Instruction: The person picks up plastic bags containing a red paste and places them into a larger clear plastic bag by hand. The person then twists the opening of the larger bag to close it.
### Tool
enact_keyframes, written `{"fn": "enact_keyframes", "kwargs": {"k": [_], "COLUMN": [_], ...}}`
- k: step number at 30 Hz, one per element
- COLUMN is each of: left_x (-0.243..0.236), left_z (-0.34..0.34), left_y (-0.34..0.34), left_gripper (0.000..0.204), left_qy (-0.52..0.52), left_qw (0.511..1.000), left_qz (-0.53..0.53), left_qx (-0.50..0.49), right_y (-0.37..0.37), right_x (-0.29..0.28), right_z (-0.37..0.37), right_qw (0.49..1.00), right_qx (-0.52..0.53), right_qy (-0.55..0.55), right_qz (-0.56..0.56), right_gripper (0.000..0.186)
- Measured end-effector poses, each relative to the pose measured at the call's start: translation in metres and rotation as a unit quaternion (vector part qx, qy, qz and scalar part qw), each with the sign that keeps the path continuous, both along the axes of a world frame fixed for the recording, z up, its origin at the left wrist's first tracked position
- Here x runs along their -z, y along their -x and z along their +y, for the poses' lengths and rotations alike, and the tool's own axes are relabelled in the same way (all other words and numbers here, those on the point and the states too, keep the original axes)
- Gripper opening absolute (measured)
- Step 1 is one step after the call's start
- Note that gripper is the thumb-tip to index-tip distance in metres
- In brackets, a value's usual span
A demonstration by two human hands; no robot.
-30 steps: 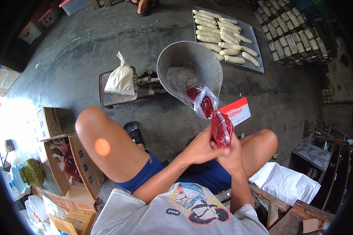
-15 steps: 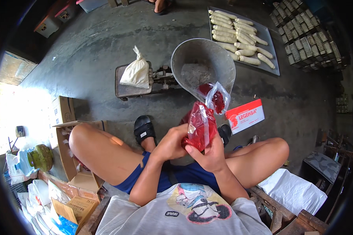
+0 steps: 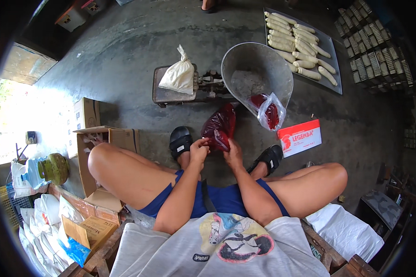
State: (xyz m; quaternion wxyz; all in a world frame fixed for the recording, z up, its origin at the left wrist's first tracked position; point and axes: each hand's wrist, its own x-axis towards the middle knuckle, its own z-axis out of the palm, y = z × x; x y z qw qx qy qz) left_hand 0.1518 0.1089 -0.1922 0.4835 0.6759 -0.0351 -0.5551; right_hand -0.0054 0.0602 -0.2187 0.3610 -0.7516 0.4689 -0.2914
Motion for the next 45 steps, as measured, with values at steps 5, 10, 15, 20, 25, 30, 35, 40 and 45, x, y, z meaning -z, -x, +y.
{"fn": "enact_keyframes", "kwargs": {"k": [5,10,15,20,25,30,35,40,45], "left_x": [-0.01,0.002,0.015,-0.001,-0.002,-0.006,0.001,-0.002,-0.009], "left_z": [-0.004,-0.007,-0.011,-0.01,-0.007,-0.01,-0.007,-0.008,-0.012], "left_y": [0.029,0.034,0.026,0.032,0.033,0.033,0.032,0.034,0.039], "left_gripper": [0.03,0.023,0.015,0.025,0.029,0.036,0.041,0.046,0.046], "left_qy": [-0.006,0.129,0.078,-0.094,-0.12,-0.139,-0.131,-0.125,-0.113], "left_qw": [0.999,0.988,0.963,0.929,0.902,0.907,0.909,0.909,0.906], "left_qz": [0.051,-0.063,-0.254,-0.355,-0.409,-0.38,-0.377,-0.38,-0.389], "left_qx": [-0.012,-0.059,-0.04,0.045,0.068,0.115,0.117,0.116,0.125], "right_y": [0.0,-0.001,-0.008,-0.008,-0.009,-0.003,0.001,0.008,0.014], "right_x": [-0.022,-0.032,-0.022,-0.024,-0.026,-0.03,-0.04,-0.031,-0.036], "right_z": [-0.002,-0.002,-0.005,0.004,0.002,-0.002,-0.006,-0.009,-0.014], "right_qw": [0.995,0.997,0.991,0.98,0.969,0.955,0.955,0.964,0.962], "right_qx": [-0.017,-0.075,-0.072,-0.033,-0.025,-0.029,-0.046,-0.01,0.026], "right_qy": [-0.091,0.021,0.084,0.022,0.008,-0.043,-0.115,-0.105,-0.126], "right_qz": [0.045,-0.012,0.072,0.197,0.245,0.293,0.27,0.246,0.241], "right_gripper": [0.048,0.051,0.056,0.065,0.069,0.075,0.077,0.074,0.077]}}
